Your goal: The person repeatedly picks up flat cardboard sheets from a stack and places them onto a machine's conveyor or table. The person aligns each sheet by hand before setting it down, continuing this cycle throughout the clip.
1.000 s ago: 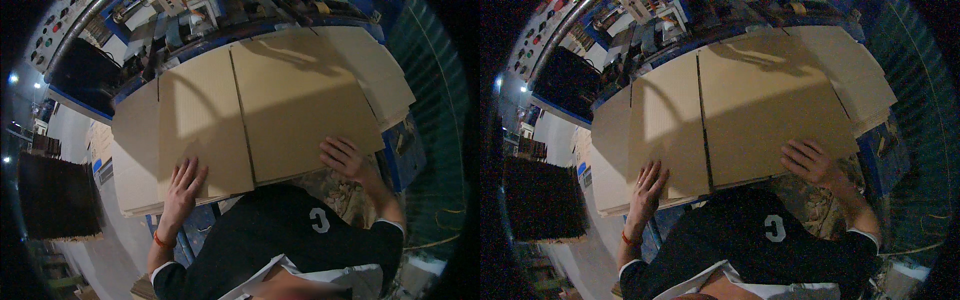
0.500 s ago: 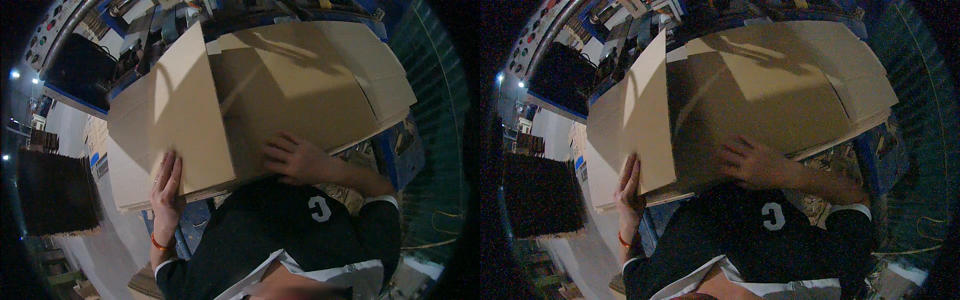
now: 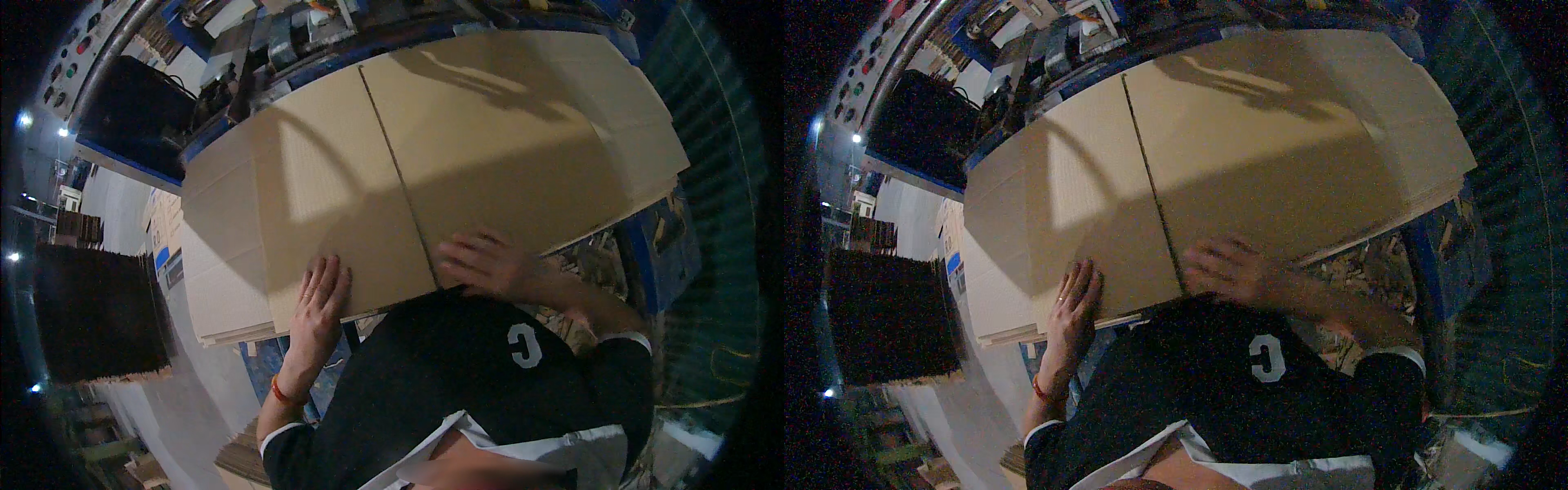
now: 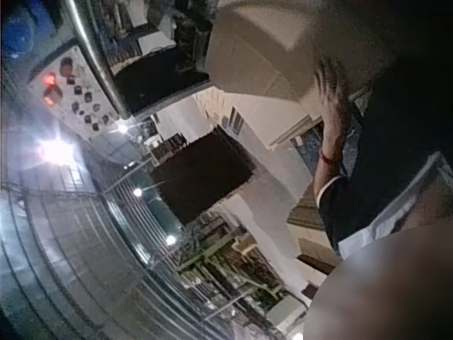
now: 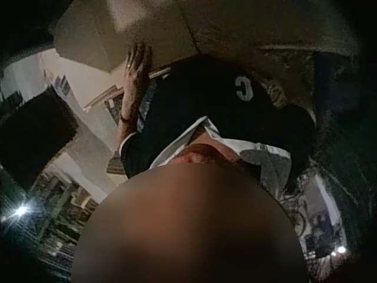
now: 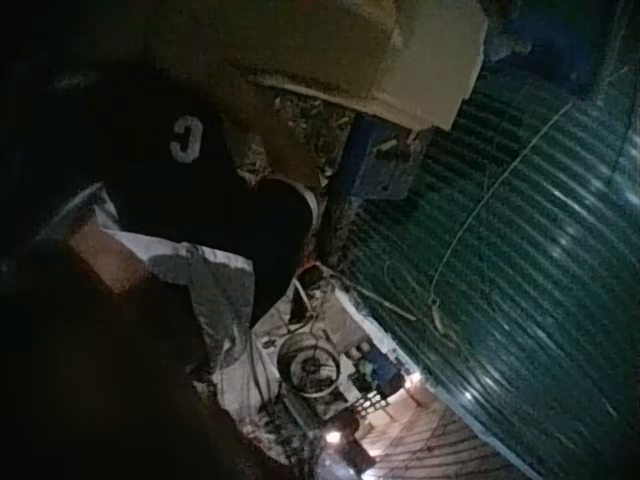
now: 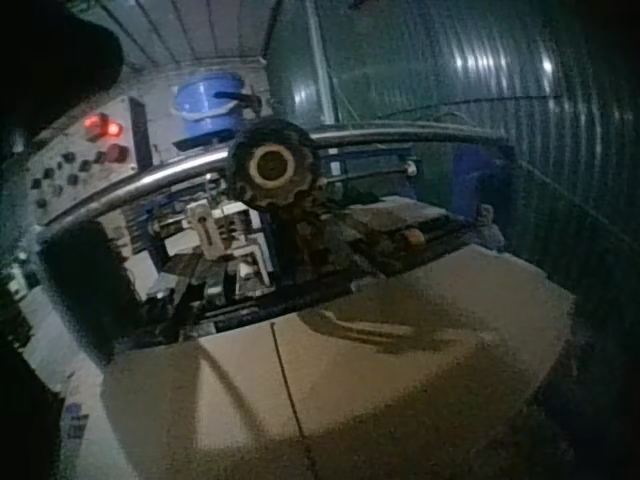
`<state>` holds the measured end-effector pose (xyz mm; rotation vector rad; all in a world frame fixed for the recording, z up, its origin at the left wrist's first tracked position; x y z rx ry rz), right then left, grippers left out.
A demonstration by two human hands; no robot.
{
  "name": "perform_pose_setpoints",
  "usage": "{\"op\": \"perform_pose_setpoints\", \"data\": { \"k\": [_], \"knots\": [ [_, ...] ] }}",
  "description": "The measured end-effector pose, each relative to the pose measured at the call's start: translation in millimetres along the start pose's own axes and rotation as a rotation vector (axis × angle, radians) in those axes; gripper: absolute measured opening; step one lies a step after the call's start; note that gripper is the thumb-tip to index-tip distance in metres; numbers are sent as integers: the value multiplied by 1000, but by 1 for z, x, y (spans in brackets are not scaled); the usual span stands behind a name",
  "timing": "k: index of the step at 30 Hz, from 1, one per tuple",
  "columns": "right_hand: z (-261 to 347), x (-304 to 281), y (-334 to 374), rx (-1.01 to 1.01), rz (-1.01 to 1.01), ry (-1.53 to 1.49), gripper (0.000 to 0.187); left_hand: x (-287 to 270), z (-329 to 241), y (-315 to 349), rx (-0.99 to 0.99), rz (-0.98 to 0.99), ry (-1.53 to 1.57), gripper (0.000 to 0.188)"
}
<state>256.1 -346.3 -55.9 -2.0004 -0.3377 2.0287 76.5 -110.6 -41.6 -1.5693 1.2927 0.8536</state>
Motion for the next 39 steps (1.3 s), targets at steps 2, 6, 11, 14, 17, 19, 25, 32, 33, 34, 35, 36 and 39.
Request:
{"op": "perform_pose_setpoints", "data": {
  "k": [2, 6, 11, 14, 17, 19, 25, 32, 33, 34, 35, 36, 39],
  "knots": [
    [-18, -14, 17, 67, 240, 79, 69, 3, 5, 4, -12, 21, -4, 45],
    [-72, -37, 55, 384, 458, 238, 88, -5, 18, -1, 16, 29, -22, 47],
    [-117, -27, 41, 354, 387, 301, 92, -16, 50, -25, 28, -6, 32, 53],
    [-138, -21, 16, 292, 344, 347, 89, -22, 76, -42, 15, -77, 20, 58],
    [-169, -18, -6, 396, 425, 220, 87, -27, 98, -58, 37, -123, 1, 60],
    [-196, -17, -19, 480, 464, 130, 84, -25, 111, -79, 47, -201, 80, 61],
    [-251, 22, -62, 571, 313, 216, 74, -17, 149, -170, 174, -407, -116, 56],
    [-269, 59, -79, 682, 238, 489, 56, -8, 180, -191, 141, -361, -312, 54],
    [-271, 58, -86, 703, 291, 491, 55, -7, 185, -196, 165, -358, -371, 55],
    [-270, 57, -97, 739, 313, 544, 53, -6, 192, -199, 64, -375, -341, 58],
    [-270, 53, -105, 821, 264, 436, 51, -6, 198, -202, 6, -409, -336, 60],
    [-267, 49, -110, 925, 178, 384, 49, -7, 202, -204, -69, -437, -356, 63],
    [-250, 35, -81, 901, 201, 194, 45, -21, 198, -172, 44, -428, -83, 68]
  ]
}}
Point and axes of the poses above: each hand's wrist, its own y-axis away from the middle knuckle, its own x-axis out of the palm, z = x × y, the point moved 2 cm from there along -y, towards the middle knuckle, and after that the axes turned 12 degrees about y, right-handed, at the moved point
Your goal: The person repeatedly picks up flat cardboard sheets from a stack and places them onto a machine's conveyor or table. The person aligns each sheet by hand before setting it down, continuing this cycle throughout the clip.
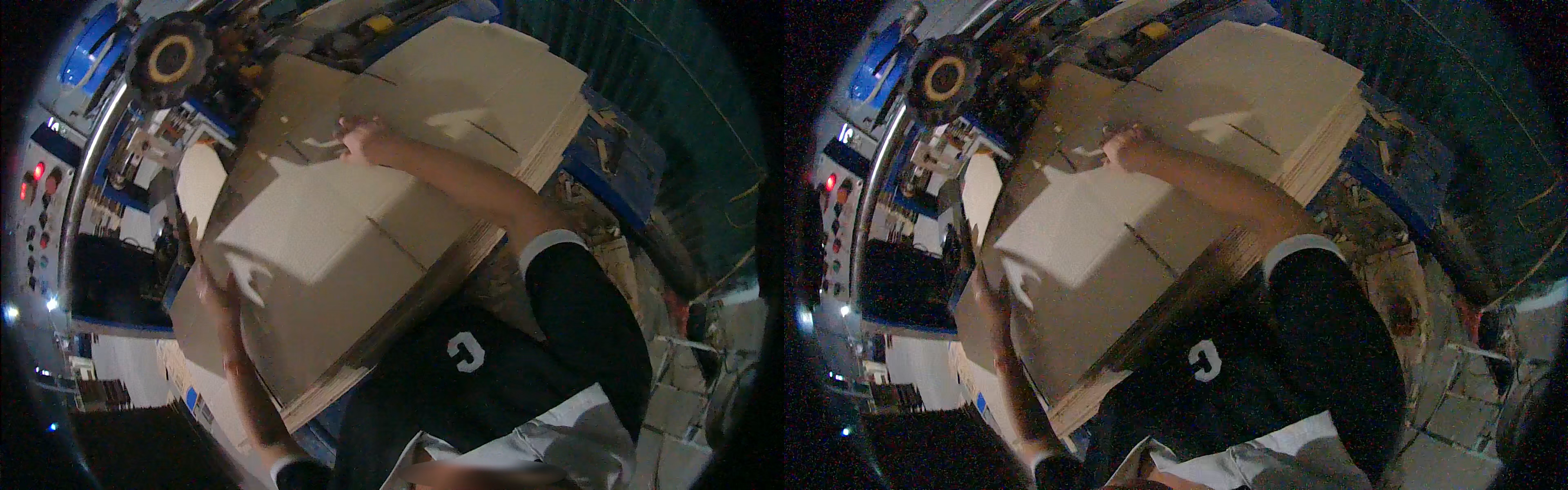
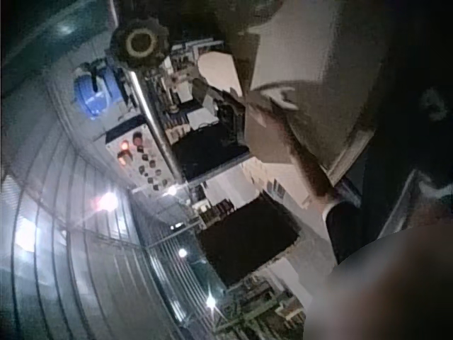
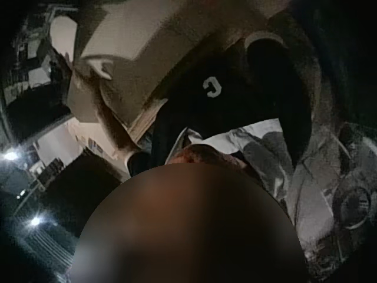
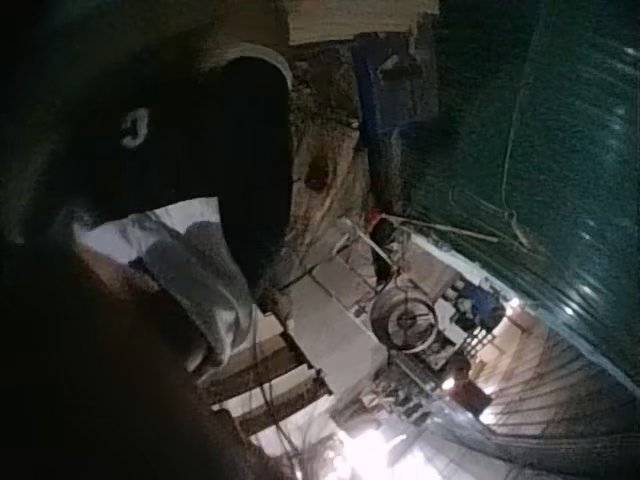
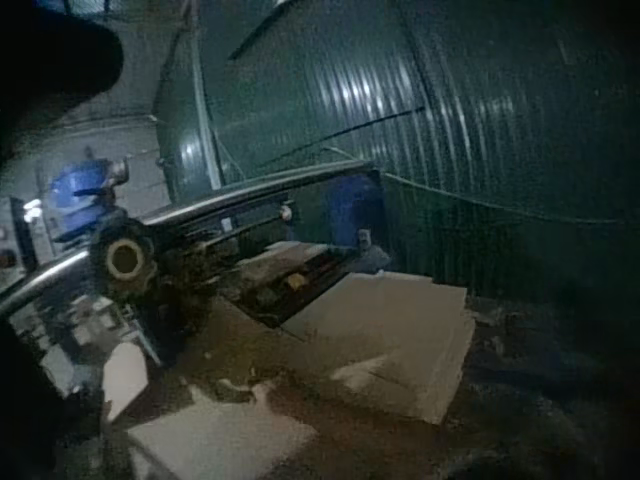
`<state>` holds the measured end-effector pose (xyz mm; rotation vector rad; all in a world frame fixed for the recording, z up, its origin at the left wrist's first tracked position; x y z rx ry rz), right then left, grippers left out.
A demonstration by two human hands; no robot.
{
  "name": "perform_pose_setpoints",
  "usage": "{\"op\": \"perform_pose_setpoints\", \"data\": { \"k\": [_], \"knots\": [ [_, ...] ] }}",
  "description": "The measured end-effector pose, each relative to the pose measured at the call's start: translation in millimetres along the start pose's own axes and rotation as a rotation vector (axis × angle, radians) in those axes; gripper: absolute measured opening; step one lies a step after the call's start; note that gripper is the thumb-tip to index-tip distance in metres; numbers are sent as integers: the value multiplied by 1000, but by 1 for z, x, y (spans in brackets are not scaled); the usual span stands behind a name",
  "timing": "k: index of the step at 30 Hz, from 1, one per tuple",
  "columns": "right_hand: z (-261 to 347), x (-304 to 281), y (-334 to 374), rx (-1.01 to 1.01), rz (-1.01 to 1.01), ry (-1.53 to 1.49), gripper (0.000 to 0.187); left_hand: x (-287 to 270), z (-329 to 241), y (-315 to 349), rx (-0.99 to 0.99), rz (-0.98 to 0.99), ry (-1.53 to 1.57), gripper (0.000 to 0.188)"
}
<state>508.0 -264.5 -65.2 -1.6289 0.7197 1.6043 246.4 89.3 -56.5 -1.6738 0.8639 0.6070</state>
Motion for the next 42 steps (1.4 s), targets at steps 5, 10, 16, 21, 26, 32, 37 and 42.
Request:
{"op": "perform_pose_setpoints", "data": {
  "k": [5, 10, 16, 21, 26, 32, 37, 42],
  "knots": [
    [-125, 0, 140, 357, -524, -144, 60, -106, -30, 135, -504, -288, -137, 56],
    [-259, 41, 223, 1088, -724, 278, 76, -106, -36, 252, -961, 31, -647, 57],
    [-315, 72, 210, 917, -853, -717, 52, -121, -32, 282, -1027, -9, -538, 59],
    [-289, -7, 211, 780, -1075, -1422, 41, -128, -70, 218, -1127, -748, 478, 72],
    [-281, -85, 192, 637, -1117, -1190, 41, -136, -94, 217, -1048, -1094, 327, 66],
    [-272, -155, 169, 543, -876, -904, 42, -136, -35, 242, -896, -1092, 539, 39],
    [-125, -128, 271, 453, -810, -659, 39, -148, -41, 227, -923, -1162, 1227, 26],
    [-17, -63, 311, -182, -596, -264, 29, -128, -126, 215, -776, -719, 801, 34]
  ]
}}
Point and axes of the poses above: each hand's wrist, its own y-axis away from the middle knuckle, its own x-axis out of the palm, z = x × y, the point moved 2 cm from there along -y, towards the middle knuckle, and after that the axes turned 12 degrees about y, right-handed, at the moved point
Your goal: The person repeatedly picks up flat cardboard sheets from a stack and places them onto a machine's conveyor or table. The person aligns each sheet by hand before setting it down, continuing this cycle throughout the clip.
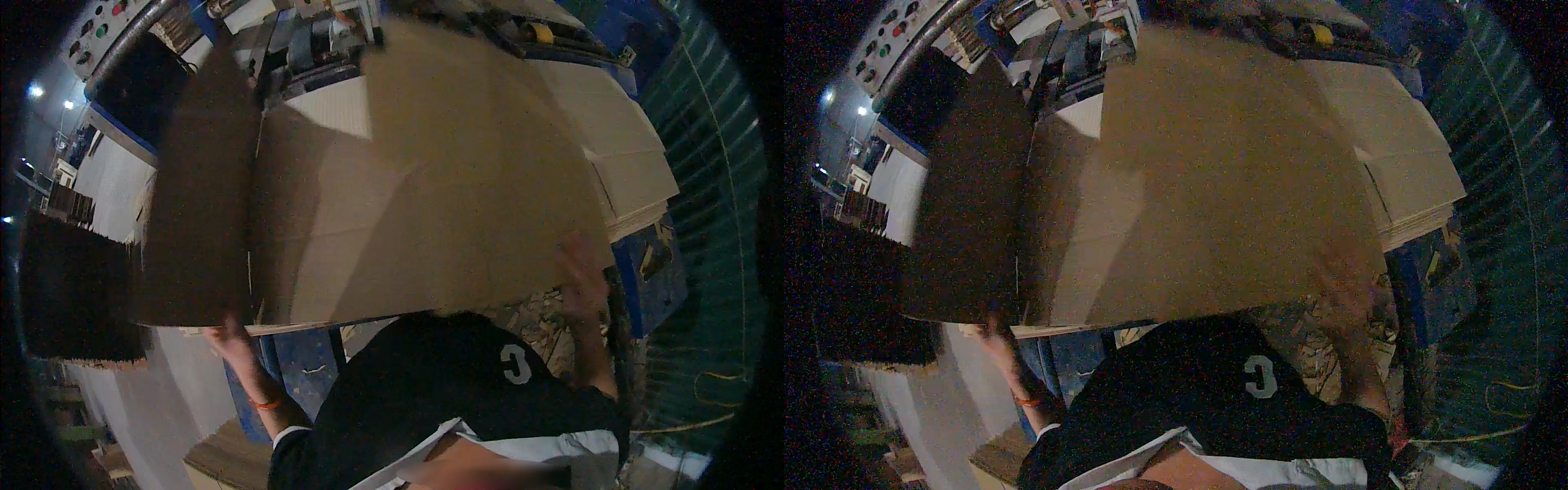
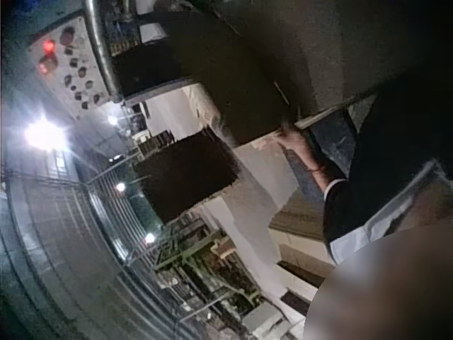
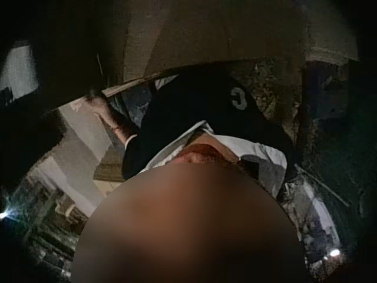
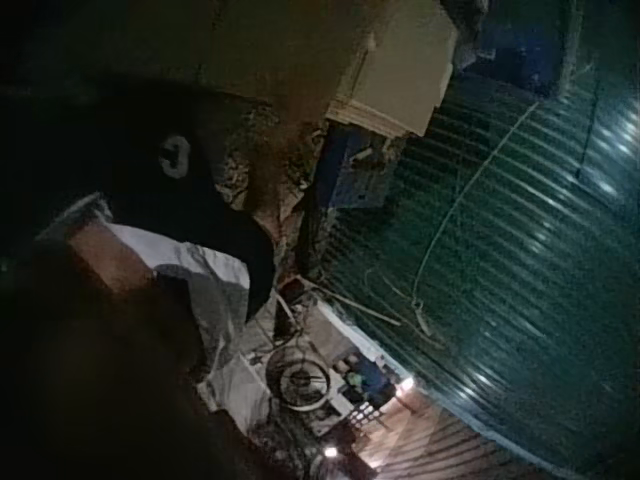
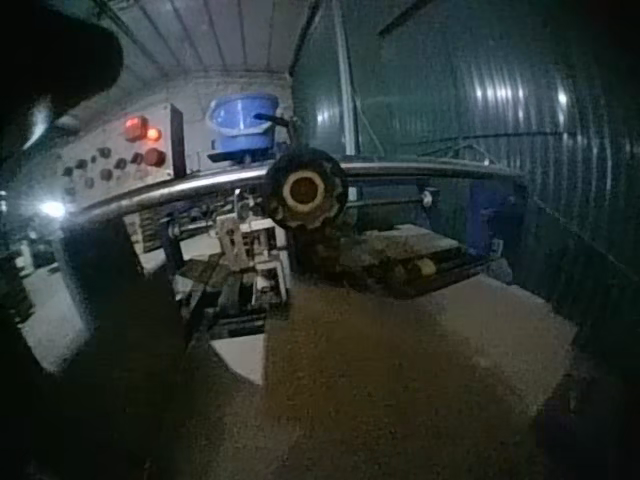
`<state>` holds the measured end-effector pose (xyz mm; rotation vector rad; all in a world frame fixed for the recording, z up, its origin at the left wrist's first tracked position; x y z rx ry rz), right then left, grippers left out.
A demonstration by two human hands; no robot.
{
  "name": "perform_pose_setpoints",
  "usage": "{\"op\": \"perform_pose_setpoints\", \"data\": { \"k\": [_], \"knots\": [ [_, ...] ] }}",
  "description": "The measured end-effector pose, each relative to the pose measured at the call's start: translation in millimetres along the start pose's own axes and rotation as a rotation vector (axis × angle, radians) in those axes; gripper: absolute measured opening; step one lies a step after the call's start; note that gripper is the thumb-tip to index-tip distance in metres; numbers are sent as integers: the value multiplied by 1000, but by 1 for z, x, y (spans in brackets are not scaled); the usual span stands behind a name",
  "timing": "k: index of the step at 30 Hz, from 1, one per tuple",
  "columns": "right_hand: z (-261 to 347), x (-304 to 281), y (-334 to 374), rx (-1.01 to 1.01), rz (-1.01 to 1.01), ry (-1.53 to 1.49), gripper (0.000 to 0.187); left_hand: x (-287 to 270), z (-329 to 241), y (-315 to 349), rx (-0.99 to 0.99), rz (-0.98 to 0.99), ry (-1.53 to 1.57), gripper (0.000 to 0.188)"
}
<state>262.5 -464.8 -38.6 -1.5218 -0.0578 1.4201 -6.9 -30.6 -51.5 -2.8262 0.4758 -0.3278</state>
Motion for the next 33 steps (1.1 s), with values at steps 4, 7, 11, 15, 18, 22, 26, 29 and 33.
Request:
{"op": "perform_pose_setpoints", "data": {
  "k": [4, 7, 11, 15, 18, 22, 26, 29, 33],
  "knots": [
    [10, 15, -8, -286, 278, 97, 35, 60, -11, 26, 420, 755, -849, 41],
    [9, 12, -21, -336, 346, 70, 32, 78, -21, 28, 492, 947, -938, 44],
    [2, 13, -26, -433, 366, 99, 37, 81, -24, 24, 487, 1006, -939, 47],
    [-30, 31, -43, -445, 573, 202, 41, 86, -15, 8, 563, 992, -950, 51],
    [-61, 62, -79, -440, 609, 320, 48, 100, -5, -14, 561, 982, -893, 60],
    [-93, 99, -127, -471, 459, 385, 51, 128, 15, -49, 598, 945, -796, 69],
    [-113, 142, -175, -354, 533, 376, 51, 163, 52, -103, 720, 934, -812, 68],
    [-117, 179, -213, -68, 652, 357, 51, 194, 76, -150, 677, 791, -848, 66],
    [-115, 196, -229, 122, 643, 350, 53, 215, 78, -173, 803, 629, -981, 69]
  ]
}}
Point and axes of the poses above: each hand's wrist, its own y-axis away from the middle knuckle, its own x-axis out of the palm, z = x × y, the point moved 2 cm from there along -y, towards the middle knuckle, and after that the axes turned 12 degrees about y, right-handed, at the moved point
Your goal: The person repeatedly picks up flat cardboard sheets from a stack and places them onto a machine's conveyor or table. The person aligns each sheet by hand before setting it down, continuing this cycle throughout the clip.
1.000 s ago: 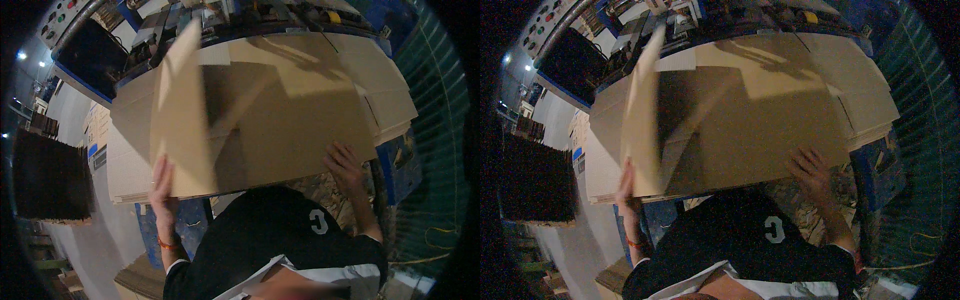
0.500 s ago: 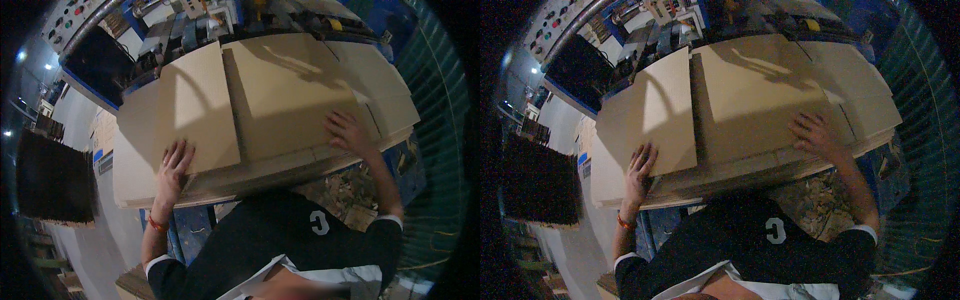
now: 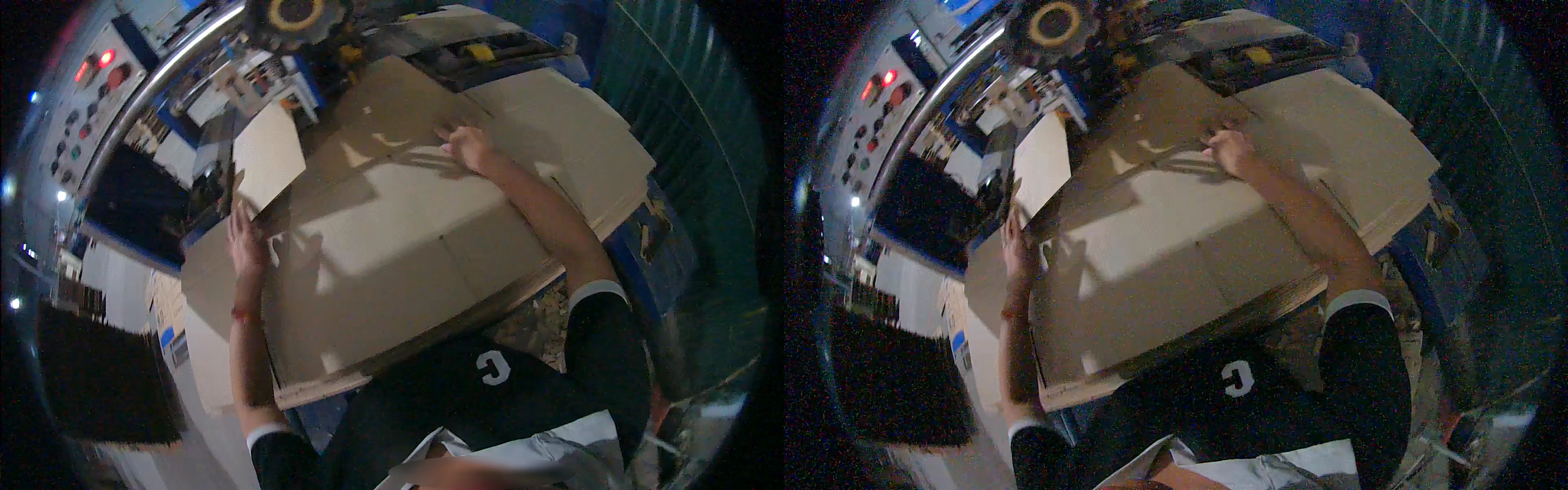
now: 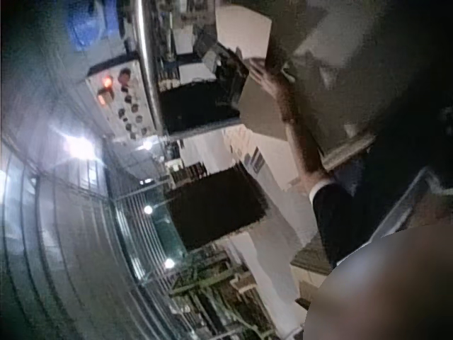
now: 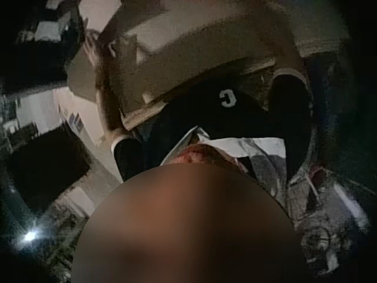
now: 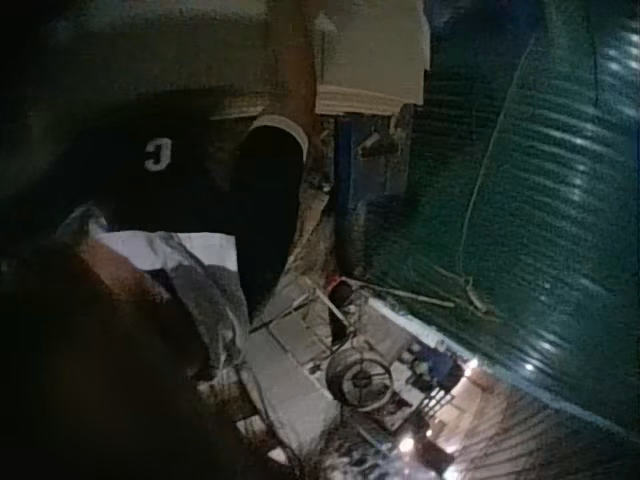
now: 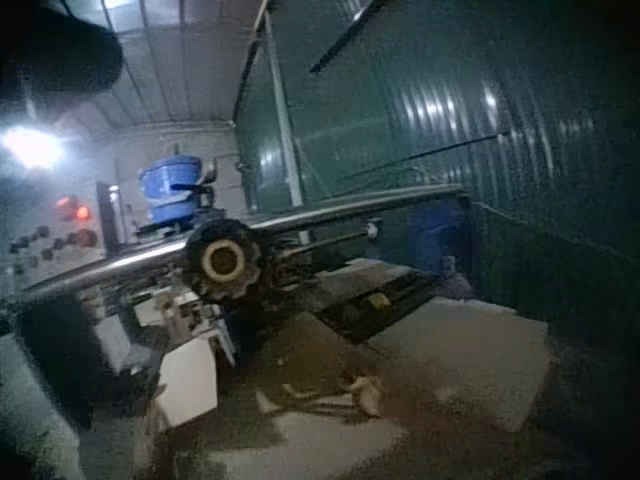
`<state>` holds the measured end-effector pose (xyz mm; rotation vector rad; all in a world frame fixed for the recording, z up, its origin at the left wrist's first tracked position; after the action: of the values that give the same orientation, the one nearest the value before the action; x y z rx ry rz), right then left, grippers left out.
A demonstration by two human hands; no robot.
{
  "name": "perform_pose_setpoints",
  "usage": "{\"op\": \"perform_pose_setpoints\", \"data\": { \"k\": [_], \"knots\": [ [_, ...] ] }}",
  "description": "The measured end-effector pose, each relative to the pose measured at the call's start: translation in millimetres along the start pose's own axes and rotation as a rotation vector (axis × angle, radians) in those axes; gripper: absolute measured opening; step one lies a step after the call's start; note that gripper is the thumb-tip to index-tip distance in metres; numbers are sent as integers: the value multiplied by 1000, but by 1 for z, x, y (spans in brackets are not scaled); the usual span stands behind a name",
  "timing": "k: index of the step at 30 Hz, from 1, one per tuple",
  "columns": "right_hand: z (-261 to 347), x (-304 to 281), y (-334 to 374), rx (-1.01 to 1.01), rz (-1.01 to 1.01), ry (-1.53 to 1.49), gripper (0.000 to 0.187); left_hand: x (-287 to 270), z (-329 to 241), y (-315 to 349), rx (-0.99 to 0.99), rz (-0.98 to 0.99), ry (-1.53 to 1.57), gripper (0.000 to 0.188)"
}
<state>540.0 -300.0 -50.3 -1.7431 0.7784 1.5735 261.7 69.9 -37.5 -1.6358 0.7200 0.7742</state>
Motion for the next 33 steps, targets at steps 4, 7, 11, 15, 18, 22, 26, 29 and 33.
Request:
{"op": "perform_pose_setpoints", "data": {
  "k": [4, 7, 11, 15, 18, 22, 26, 29, 33],
  "knots": [
    [-50, -6, 61, 101, -334, 14, 59, -57, -17, 52, -109, -107, 72, 72],
    [-140, 1, 143, 439, -678, 46, 58, -128, -11, 125, -559, -212, 158, 61],
    [-240, 57, 223, 1041, -722, 238, 67, -144, 6, 234, -902, 226, -837, 58],
    [-305, 97, 230, 991, -671, -124, 66, -113, 39, 301, -857, 145, -728, 58],
    [-323, 93, 225, 1150, -814, -413, 67, -118, 49, 315, -1126, -390, -33, 64],
    [-313, 45, 208, 992, -1053, -580, 51, -144, 32, 292, -1141, -691, -40, 62],
    [-300, -15, 207, 977, -1121, -1075, 40, -154, 23, 270, -859, -1086, 695, 42],
    [-278, -57, 211, 929, -849, -1356, 44, -151, 32, 259, -701, -1301, 1078, 31],
    [-177, -96, 252, 397, -927, -1258, 42, -157, 29, 248, -780, -1172, 1130, 33]
  ]
}}
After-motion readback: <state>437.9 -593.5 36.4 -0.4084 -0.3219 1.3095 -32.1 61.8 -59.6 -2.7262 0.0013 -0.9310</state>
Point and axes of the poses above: each hand's wrist, its own y-axis away from the middle knuckle, its own x-axis out of the palm, z = x × y, the point moved 2 cm from there along -y, towards the middle knuckle, and after that the axes turned 12 degrees about y, right-handed, at the moved point
